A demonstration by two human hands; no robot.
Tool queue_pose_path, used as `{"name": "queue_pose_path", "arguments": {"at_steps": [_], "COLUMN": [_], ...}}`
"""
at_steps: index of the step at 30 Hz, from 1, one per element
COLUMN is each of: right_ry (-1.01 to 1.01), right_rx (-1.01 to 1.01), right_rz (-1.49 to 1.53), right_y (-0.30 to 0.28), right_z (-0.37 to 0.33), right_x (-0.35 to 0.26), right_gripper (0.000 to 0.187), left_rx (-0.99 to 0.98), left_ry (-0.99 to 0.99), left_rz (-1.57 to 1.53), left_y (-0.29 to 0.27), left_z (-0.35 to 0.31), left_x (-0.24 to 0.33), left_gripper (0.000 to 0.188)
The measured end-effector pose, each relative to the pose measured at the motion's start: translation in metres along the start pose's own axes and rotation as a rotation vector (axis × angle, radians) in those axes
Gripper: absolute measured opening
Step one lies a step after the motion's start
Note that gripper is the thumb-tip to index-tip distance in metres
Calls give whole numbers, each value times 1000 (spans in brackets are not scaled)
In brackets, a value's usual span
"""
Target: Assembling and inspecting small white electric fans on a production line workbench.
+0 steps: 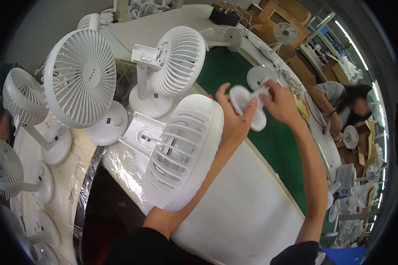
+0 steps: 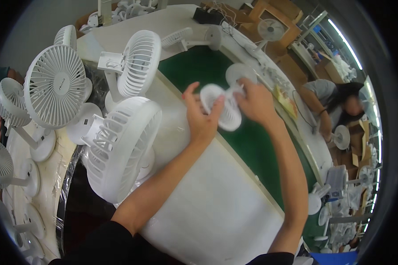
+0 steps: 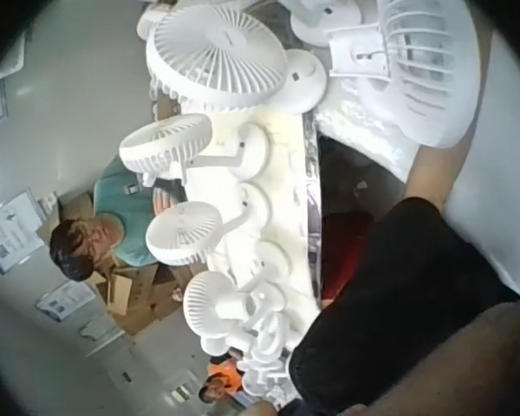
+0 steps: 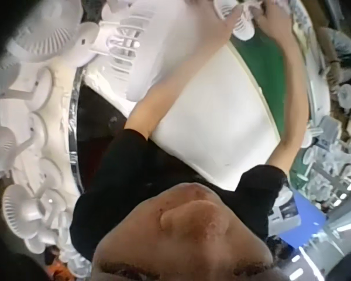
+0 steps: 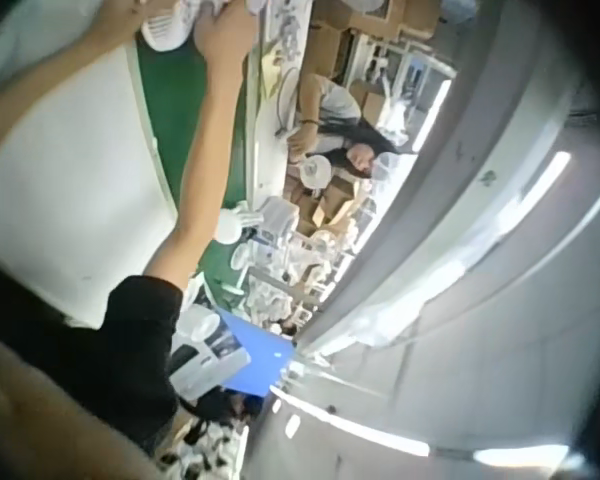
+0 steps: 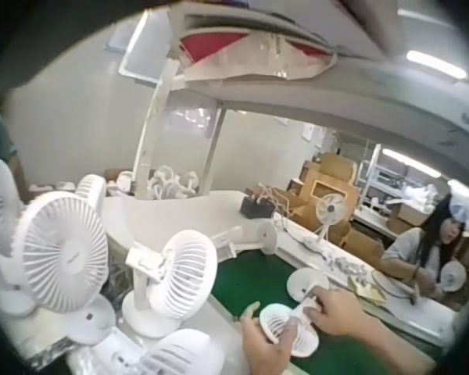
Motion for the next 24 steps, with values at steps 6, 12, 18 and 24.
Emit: {"name": "queue_pose_path", "arguments": {"at_steps": [6, 12, 18, 24], "right_ry": [34, -441, -403, -443], "right_rx": [-229, 268, 460, 619], "right_rz": [-258, -452, -462, -606], "right_y": [-48, -27, 64, 69], "right_z": [0, 137, 227, 209], "right_x": [-14, -103, -169, -148], "right_gripper": [44, 37, 47, 15], "left_rx": [-273, -291, -474, -607], "left_ry": [-250, -145, 100, 127], "left_rz": [168, 383, 320, 351], "left_y": [34, 42, 55, 51], "left_z": [-29, -58, -72, -82], "left_x": [-27, -22, 5, 17], "left_gripper": [52, 50, 61, 64]}}
Point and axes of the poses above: each hand's wrist, its own z-axis towards the middle knuckle, its own y-axis out of the palm, x = y × z, the point moved 9 cm from there along z, towards the middle knuckle, and after that the axes turned 1 degree about -x, right-handed, at the moved point
